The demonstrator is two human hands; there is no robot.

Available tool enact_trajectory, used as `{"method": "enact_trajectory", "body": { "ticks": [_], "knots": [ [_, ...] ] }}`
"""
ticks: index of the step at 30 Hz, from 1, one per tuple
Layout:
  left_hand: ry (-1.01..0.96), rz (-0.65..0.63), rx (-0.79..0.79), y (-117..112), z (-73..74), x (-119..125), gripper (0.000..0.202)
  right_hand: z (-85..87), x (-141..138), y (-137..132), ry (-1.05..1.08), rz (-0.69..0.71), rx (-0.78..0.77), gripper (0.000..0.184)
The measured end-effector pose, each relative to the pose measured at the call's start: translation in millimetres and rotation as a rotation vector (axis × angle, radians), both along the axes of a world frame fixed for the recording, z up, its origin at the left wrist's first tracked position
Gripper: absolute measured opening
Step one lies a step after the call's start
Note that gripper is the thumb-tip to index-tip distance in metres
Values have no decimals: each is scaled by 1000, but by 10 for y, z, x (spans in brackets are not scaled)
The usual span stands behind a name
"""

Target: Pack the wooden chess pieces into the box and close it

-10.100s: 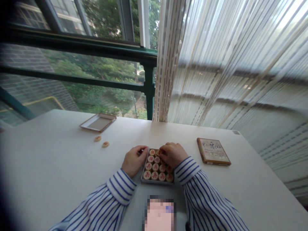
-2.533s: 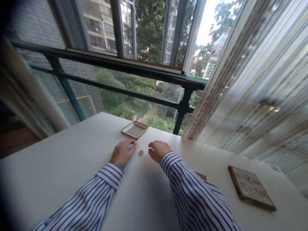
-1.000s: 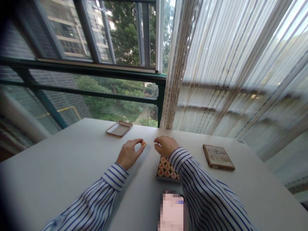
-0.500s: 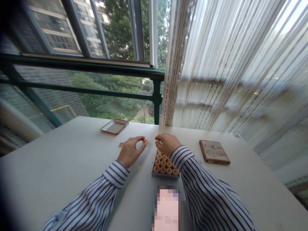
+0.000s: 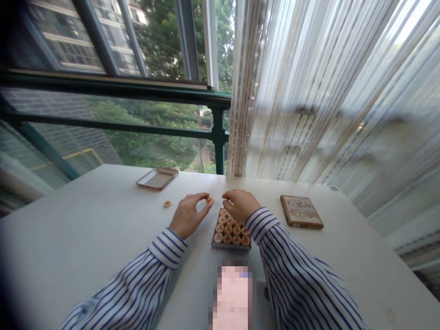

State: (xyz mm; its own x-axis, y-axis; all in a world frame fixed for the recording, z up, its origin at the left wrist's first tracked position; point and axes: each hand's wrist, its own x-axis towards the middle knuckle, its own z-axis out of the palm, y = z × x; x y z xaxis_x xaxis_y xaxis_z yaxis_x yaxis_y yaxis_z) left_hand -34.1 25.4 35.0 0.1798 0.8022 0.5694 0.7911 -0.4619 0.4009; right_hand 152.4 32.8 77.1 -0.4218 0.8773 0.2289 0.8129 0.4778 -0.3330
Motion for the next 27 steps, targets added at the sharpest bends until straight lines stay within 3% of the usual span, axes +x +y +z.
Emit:
{"method": "enact_trajectory", "body": {
  "ticks": [27],
  "knots": [
    [-51, -98, -54, -80, -159, 351, 27, -203, 272, -166, 126, -74, -4, 24]
  ]
}}
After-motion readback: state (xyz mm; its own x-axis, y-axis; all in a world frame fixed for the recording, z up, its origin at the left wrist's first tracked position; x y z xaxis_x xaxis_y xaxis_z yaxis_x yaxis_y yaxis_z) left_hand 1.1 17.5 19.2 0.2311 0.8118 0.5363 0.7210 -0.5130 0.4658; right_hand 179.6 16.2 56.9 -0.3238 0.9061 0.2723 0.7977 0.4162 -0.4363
